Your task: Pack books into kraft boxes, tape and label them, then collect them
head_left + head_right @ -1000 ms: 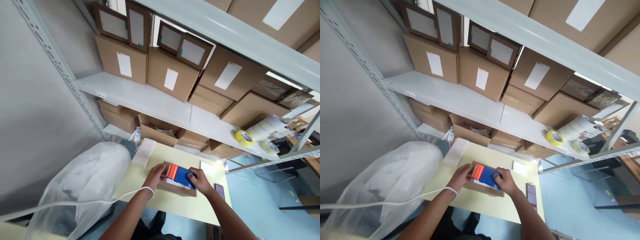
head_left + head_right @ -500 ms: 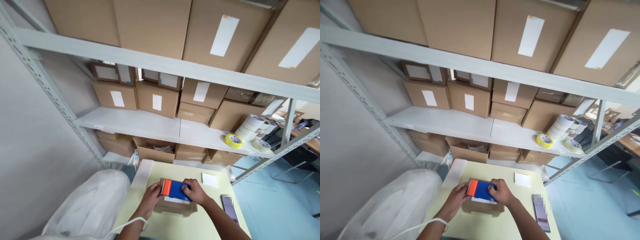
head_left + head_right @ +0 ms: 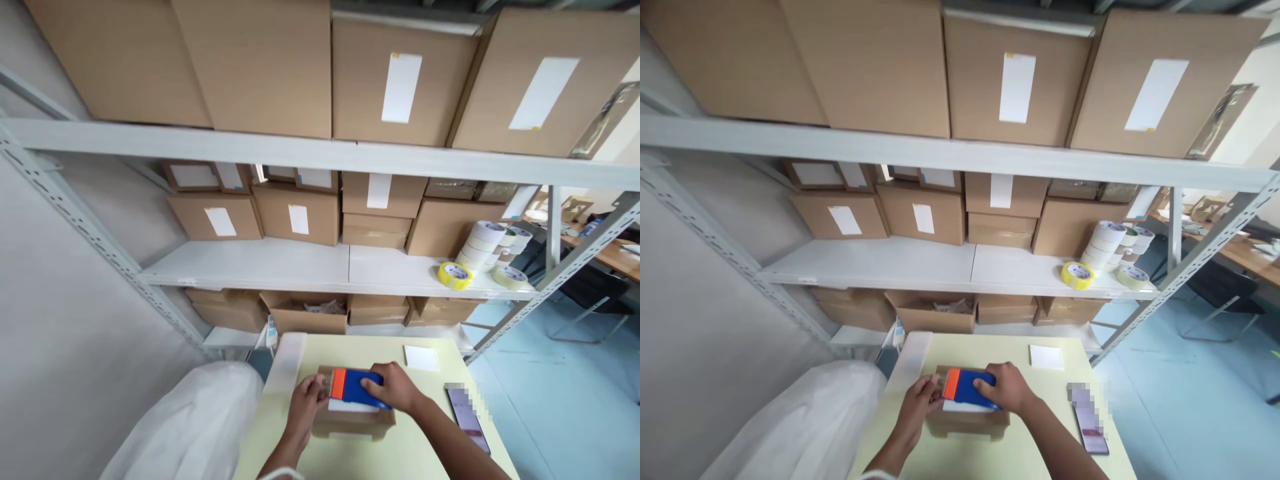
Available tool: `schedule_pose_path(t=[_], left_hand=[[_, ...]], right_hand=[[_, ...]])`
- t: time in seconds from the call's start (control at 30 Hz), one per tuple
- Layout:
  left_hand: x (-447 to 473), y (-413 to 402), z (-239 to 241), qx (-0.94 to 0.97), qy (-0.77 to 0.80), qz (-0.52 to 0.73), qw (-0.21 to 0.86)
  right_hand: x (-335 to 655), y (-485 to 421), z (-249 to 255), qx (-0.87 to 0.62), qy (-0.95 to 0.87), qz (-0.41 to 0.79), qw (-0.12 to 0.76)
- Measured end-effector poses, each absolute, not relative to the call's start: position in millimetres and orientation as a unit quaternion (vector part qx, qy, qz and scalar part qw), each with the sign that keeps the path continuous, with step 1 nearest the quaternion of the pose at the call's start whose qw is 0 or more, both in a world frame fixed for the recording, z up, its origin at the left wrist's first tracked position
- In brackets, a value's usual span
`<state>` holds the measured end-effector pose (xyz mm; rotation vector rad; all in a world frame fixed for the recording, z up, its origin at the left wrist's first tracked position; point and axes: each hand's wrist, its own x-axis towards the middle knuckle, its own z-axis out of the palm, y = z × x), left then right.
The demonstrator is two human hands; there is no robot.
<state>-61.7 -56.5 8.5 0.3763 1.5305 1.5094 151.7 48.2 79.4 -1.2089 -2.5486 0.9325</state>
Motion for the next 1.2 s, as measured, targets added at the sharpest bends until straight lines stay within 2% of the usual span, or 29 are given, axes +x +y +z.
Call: schedule_pose_path(t=[0.57, 0.8, 0.97, 1.2], left_hand=[[-52, -55, 3, 0.118, 0.646, 0.628, 0.417], [-75, -63, -1, 0.247, 0.775, 0.511, 0.279], [-77, -63, -19, 0.130, 0.714, 0.590, 0.354], [-103, -71, -32, 0.084, 0.693, 0.626, 0.346]], right_hand=[[161, 48, 97, -0.417, -0.862, 0.289, 0.009], [145, 42, 90, -0.431, -0.881, 0.194, -0.024], [129, 37, 94, -0.428, -0.886, 0.166, -0.064], [139, 41, 87, -0.433, -0.879, 0.196, -0.051]])
